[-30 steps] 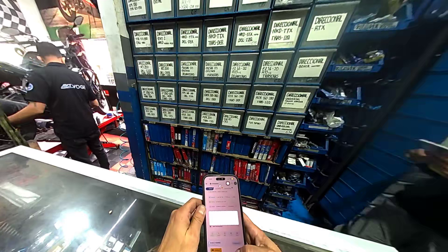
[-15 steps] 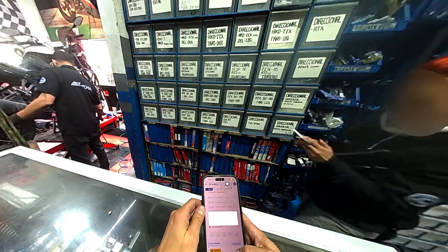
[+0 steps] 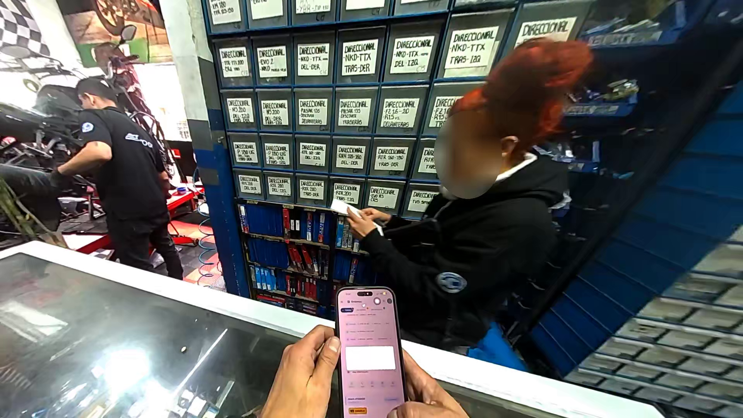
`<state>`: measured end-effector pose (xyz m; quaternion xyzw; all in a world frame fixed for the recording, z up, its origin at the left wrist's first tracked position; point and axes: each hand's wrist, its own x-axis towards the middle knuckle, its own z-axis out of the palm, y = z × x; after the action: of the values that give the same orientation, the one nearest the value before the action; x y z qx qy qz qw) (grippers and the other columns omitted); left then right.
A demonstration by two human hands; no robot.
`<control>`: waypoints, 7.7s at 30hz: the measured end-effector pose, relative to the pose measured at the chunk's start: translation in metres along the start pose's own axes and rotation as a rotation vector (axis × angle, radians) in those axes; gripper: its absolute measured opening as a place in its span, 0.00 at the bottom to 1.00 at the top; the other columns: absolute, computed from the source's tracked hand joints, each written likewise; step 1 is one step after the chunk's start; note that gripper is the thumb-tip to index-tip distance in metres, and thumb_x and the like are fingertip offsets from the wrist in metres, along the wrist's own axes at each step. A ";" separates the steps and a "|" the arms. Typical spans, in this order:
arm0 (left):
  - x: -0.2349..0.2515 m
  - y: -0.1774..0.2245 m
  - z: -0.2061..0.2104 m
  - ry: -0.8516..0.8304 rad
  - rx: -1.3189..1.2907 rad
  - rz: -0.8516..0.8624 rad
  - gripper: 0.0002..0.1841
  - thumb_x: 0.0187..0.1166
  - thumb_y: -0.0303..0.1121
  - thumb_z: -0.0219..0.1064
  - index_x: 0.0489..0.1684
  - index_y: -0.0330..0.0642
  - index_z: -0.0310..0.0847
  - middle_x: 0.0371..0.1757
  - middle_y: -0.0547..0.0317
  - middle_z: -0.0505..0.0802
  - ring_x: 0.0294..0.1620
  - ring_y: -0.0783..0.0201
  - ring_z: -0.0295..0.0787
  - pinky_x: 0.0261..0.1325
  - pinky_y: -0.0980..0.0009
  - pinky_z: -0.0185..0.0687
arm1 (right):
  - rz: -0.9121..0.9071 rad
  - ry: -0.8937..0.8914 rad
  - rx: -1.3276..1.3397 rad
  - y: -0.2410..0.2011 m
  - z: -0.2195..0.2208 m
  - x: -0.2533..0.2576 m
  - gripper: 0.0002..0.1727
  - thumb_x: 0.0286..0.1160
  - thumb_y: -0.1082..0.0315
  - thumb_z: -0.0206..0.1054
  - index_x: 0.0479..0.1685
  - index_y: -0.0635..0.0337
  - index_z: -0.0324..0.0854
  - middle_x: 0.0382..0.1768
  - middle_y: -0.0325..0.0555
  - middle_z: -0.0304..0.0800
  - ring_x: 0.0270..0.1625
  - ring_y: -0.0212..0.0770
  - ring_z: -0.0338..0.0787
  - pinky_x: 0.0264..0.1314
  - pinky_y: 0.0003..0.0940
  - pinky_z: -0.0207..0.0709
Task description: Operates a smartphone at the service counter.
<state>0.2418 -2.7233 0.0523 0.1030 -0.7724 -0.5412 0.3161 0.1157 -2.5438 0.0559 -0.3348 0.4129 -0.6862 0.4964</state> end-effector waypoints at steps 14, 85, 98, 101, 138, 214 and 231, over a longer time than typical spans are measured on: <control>0.000 0.000 0.000 0.002 0.000 -0.011 0.16 0.90 0.34 0.49 0.50 0.41 0.85 0.37 0.64 0.95 0.40 0.72 0.93 0.45 0.73 0.90 | 0.001 0.000 0.010 0.000 0.000 0.000 0.43 0.63 0.87 0.54 0.83 0.51 0.47 0.65 0.51 0.87 0.61 0.55 0.93 0.52 0.60 0.91; 0.001 0.001 0.000 0.031 0.038 0.020 0.15 0.88 0.36 0.52 0.43 0.42 0.86 0.33 0.65 0.91 0.37 0.73 0.90 0.43 0.74 0.86 | 0.003 -0.008 0.022 0.000 0.000 0.001 0.43 0.62 0.88 0.55 0.83 0.52 0.48 0.65 0.52 0.86 0.60 0.56 0.93 0.52 0.61 0.91; 0.000 -0.001 0.000 0.037 0.040 0.023 0.15 0.89 0.36 0.52 0.43 0.42 0.86 0.33 0.65 0.91 0.37 0.73 0.90 0.43 0.74 0.86 | -0.003 -0.018 0.011 0.001 -0.001 0.001 0.43 0.63 0.87 0.55 0.83 0.52 0.47 0.65 0.52 0.86 0.60 0.56 0.93 0.51 0.59 0.92; 0.000 0.000 0.000 0.032 0.033 0.018 0.15 0.89 0.36 0.52 0.43 0.42 0.86 0.33 0.65 0.91 0.36 0.72 0.90 0.41 0.74 0.86 | 0.005 -0.004 0.015 0.000 0.000 0.001 0.43 0.62 0.87 0.55 0.83 0.52 0.48 0.65 0.52 0.86 0.60 0.55 0.93 0.51 0.59 0.92; 0.000 0.001 -0.002 0.017 0.039 0.037 0.15 0.89 0.34 0.52 0.46 0.39 0.86 0.36 0.61 0.92 0.39 0.70 0.91 0.46 0.71 0.87 | -0.009 -0.014 -0.004 0.001 -0.001 0.001 0.42 0.64 0.88 0.53 0.83 0.52 0.47 0.66 0.51 0.86 0.62 0.56 0.92 0.53 0.61 0.91; -0.001 0.002 0.000 0.005 -0.003 0.006 0.15 0.90 0.32 0.49 0.50 0.40 0.85 0.35 0.64 0.94 0.37 0.72 0.93 0.41 0.73 0.90 | -0.002 -0.019 0.014 0.000 -0.002 0.001 0.43 0.64 0.88 0.54 0.84 0.53 0.47 0.66 0.52 0.86 0.62 0.56 0.92 0.53 0.60 0.91; -0.001 0.002 0.000 0.000 -0.004 0.008 0.15 0.90 0.33 0.49 0.50 0.40 0.85 0.35 0.64 0.94 0.38 0.72 0.93 0.42 0.73 0.90 | -0.004 -0.022 0.007 0.001 -0.002 0.001 0.42 0.64 0.88 0.53 0.83 0.52 0.48 0.66 0.51 0.86 0.61 0.54 0.92 0.52 0.58 0.91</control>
<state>0.2427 -2.7222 0.0535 0.0993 -0.7718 -0.5414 0.3183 0.1136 -2.5446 0.0544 -0.3416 0.4045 -0.6847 0.5009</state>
